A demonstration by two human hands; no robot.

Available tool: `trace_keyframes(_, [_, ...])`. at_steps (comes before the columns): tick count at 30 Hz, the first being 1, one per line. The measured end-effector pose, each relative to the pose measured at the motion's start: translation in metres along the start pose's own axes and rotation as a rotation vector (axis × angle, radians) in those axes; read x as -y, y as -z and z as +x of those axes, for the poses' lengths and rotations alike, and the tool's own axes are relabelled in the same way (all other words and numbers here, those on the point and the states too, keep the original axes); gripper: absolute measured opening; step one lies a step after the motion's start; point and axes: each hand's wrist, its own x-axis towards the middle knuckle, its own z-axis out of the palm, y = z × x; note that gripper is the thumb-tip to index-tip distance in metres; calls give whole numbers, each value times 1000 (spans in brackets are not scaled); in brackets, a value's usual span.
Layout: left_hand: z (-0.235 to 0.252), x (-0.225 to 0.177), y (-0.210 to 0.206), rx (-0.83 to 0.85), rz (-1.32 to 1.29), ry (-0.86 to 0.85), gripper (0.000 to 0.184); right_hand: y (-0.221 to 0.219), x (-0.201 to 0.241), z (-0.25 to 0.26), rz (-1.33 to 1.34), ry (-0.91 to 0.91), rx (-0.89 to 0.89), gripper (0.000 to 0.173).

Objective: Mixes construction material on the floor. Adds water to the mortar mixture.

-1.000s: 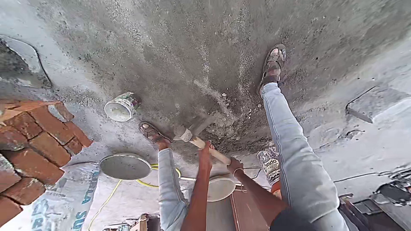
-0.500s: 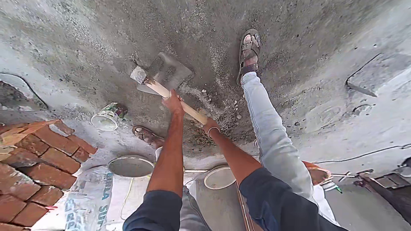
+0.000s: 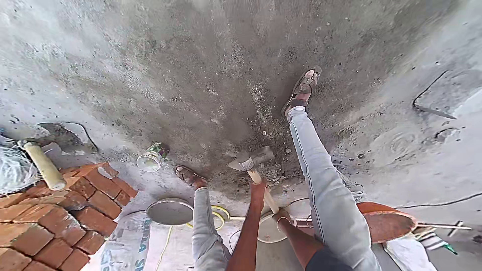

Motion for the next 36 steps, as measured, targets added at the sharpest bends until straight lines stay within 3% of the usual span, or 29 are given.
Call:
trace_keyframes(2, [16,-71,-3,8,6,-151,13,16,61,44,75,110,-185,56])
trace_keyframes(3, [24,-116,-8,18,7,-247,11,36,99,42,127,201,-230,54])
trace_keyframes(6, [41,-276,-56,35,-16,-553,9,148,212,-15,246,527,-336,46])
trace_keyframes(8, [43,-364,-99,-7,-87,-707,13,211,259,-44,279,677,-409,42])
trace_keyframes(10, [50,-424,-139,-75,-96,-763,15,264,295,-72,289,711,-395,42])
trace_keyframes(12, [66,-455,-168,-129,-41,-786,14,297,313,-93,286,678,-333,43])
trace_keyframes(17, [88,-432,-189,-246,69,-703,15,300,284,-75,304,618,-232,36])
trace_keyframes(23, [95,-332,-174,-331,157,-405,14,243,208,-56,239,445,-31,43])
trace_keyframes(27, [108,-284,-171,-321,297,-357,15,201,186,-41,364,369,32,45])
trace_keyframes(31, [113,-295,-156,-234,395,-362,14,195,199,-55,424,361,39,51])
trace_keyframes(36, [112,-294,-151,-61,532,-331,15,187,193,-47,493,346,-22,45])
